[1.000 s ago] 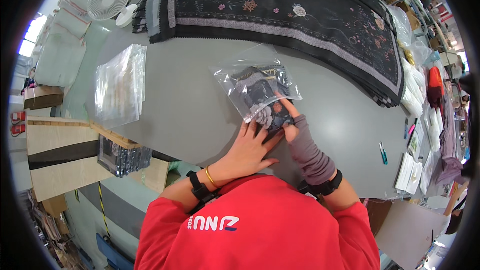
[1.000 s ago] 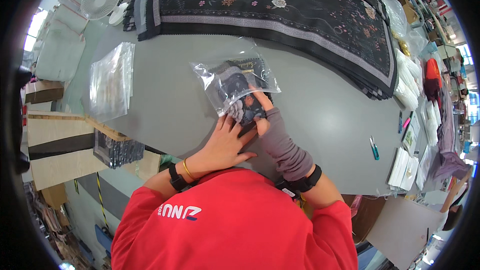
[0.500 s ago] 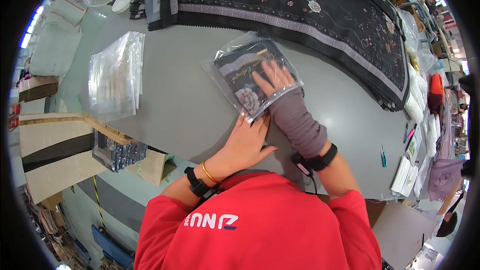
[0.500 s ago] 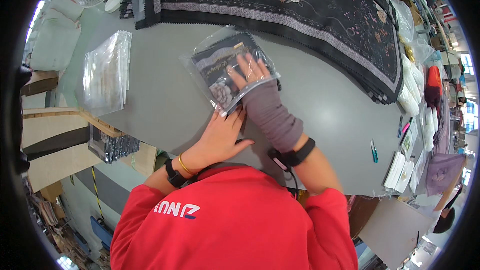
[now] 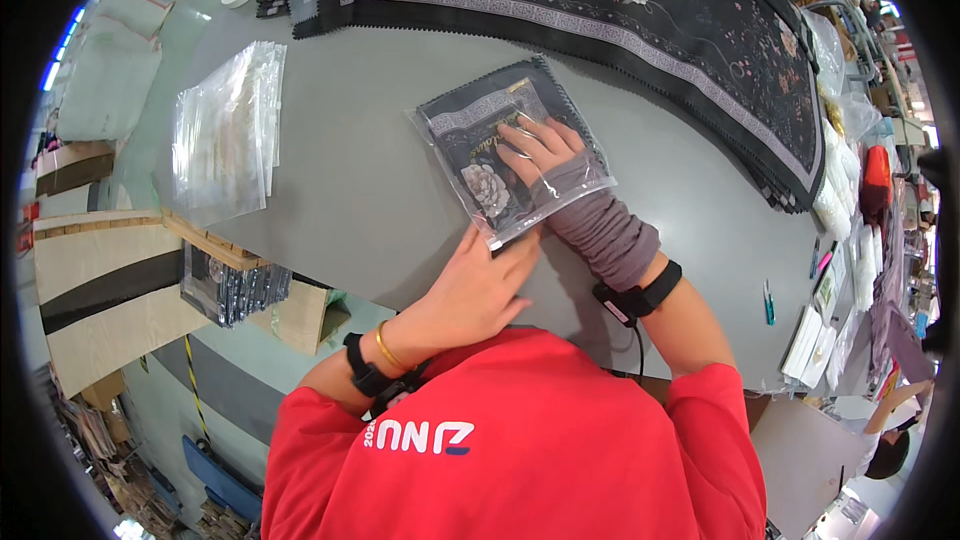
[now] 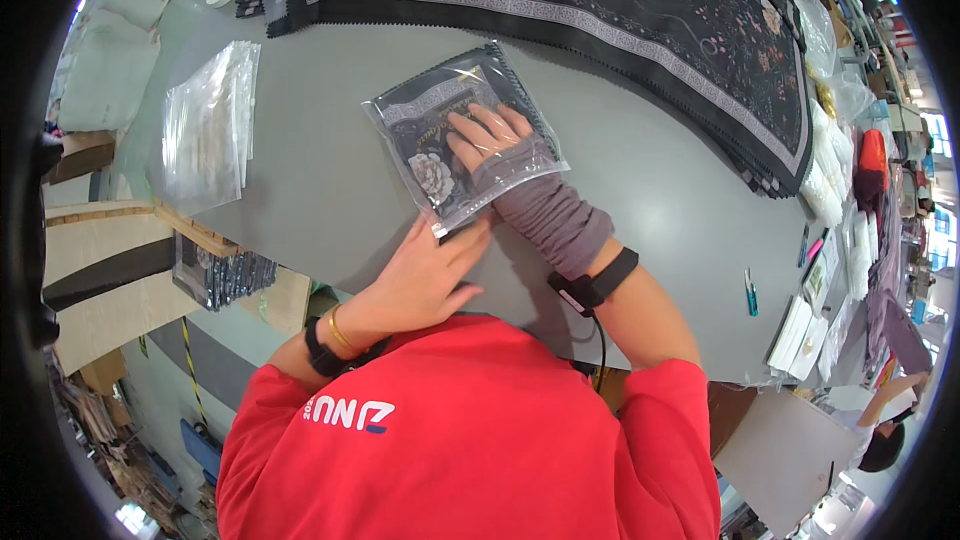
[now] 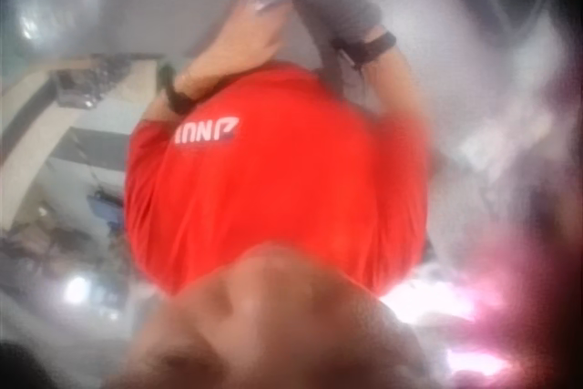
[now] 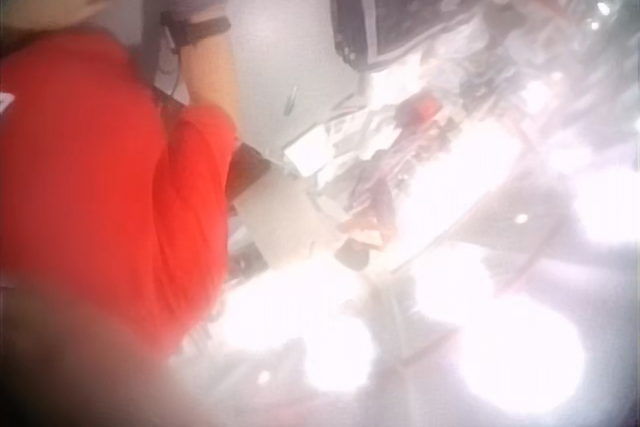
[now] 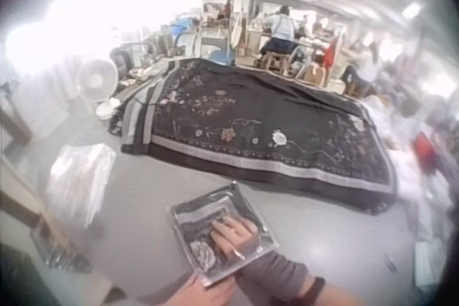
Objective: The person repeatedly folds black floral-patterned textiles on a table, places each folded piece into a clear plastic bag, and stacks the packaged items. The person also handles a stack of empty plastic bags and occasionally moves the folded textiles aside.
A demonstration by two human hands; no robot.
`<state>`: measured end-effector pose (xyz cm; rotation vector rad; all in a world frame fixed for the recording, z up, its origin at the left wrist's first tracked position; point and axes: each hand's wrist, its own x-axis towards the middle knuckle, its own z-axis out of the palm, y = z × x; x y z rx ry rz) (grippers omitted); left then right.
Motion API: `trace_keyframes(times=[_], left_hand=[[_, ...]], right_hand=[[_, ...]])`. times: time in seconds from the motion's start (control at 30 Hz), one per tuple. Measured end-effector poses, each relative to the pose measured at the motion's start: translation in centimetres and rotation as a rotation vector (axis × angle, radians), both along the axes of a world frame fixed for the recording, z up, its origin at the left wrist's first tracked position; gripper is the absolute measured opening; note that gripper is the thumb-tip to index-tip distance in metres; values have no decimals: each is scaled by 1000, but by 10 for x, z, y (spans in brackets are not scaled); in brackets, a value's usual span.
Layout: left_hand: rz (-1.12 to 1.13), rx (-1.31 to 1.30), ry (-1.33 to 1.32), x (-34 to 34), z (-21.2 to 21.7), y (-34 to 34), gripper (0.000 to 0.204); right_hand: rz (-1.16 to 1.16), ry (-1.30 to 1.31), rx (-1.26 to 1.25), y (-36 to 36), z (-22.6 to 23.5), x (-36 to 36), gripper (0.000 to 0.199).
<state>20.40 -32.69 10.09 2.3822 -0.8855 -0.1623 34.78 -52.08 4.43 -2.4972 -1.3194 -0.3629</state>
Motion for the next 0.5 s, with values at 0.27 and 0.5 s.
trace_keyframes(times=[0.27,0.5], left_hand=[[123,-155,-362,137,16,55,43],[-169,123,-353,164,-46,33,62]], right_hand=[[105,120,-98,-5,14,-25,65],[-28,45,-76,13,-8,-31,70]])
